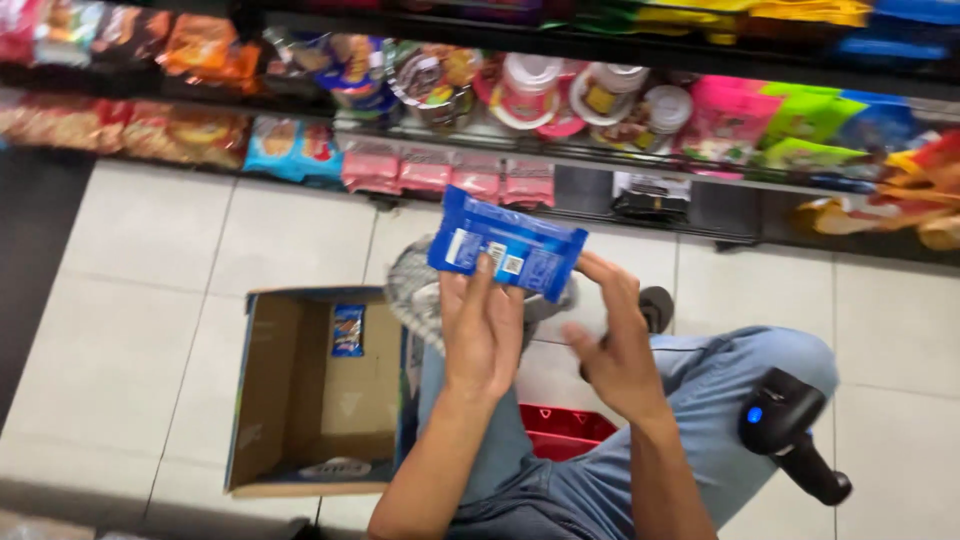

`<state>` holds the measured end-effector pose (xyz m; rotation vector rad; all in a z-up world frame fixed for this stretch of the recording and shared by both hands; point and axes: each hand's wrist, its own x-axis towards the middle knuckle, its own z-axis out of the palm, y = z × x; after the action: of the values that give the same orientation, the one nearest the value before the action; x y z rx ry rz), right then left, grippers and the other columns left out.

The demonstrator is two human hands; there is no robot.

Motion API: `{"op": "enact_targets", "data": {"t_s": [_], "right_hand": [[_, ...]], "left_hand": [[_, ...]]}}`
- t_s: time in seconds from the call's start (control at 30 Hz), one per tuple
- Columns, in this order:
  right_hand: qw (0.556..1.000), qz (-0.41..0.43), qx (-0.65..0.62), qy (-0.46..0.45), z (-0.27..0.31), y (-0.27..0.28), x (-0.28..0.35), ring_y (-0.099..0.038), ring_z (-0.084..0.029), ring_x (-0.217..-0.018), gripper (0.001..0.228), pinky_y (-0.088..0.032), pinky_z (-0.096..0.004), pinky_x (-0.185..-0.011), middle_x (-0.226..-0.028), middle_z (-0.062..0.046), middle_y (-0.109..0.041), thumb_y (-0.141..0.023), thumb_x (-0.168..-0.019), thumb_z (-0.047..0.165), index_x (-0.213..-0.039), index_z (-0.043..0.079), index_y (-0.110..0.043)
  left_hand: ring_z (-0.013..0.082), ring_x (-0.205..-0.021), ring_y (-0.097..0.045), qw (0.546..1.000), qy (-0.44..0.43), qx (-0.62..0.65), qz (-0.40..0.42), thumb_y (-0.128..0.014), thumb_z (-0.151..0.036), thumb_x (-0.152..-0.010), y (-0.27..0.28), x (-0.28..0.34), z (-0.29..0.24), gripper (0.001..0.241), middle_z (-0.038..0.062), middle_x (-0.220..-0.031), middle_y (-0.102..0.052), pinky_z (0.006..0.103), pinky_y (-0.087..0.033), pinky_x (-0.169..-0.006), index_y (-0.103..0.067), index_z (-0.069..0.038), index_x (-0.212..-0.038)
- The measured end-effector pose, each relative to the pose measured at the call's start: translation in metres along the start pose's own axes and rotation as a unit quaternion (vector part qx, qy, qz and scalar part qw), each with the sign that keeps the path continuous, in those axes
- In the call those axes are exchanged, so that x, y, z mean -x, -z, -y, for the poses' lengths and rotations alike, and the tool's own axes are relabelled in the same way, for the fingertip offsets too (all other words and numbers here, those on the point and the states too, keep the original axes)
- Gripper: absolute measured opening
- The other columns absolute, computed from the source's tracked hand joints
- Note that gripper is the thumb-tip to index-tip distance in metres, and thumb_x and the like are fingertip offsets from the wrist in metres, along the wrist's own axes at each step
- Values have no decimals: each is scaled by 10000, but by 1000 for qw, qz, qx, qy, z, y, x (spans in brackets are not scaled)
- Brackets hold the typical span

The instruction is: Clean individual snack packages and restock them on store shelves.

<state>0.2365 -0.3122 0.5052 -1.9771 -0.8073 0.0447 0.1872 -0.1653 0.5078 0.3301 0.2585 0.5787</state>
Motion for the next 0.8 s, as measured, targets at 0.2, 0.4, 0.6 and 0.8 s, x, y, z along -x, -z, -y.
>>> {"op": "enact_targets", "data": {"t_s": [0.2,0.4,0.6,0.8], "right_hand": [[967,-98,-170,-162,-29,49,21,-627,-157,-1087,329,-469,-304,-997,-1137,-80,-692,-718,-936,-3,-1242,6,-598],[959,-180,-156,-152,-26,105,30,-646,-117,-1088,292,-489,-265,-998,-1138,-54,-708,-729,-954,-11,-1226,12,-628],[985,-101,106,-94,14,159,37,-651,-269,-1215,480,-499,-364,-1039,-1292,-134,-692,-789,-868,128,-1321,60,-644],[926,-31,313,-209,-13,185,121,-590,-371,-1203,863,-464,-487,-998,-1317,-173,-631,-872,-654,362,-1399,76,-542]], "left_hand": [[182,-1222,-578,992,117,-35,27,-597,-25,-1017,-5,19,58,437,55,-1303,-583,415,-468,-1086,-445,-94,-1421],[150,-1050,-632,950,190,-216,126,-697,48,-968,26,27,86,381,50,-1122,-641,322,-533,-928,-517,-41,-1292],[136,-990,-678,852,274,-378,237,-719,24,-913,11,30,95,458,82,-1085,-711,262,-574,-804,-546,-38,-1333],[206,-1070,-710,902,284,-298,133,-649,34,-944,14,20,103,445,139,-1198,-691,347,-613,-924,-486,-22,-1354]]}}
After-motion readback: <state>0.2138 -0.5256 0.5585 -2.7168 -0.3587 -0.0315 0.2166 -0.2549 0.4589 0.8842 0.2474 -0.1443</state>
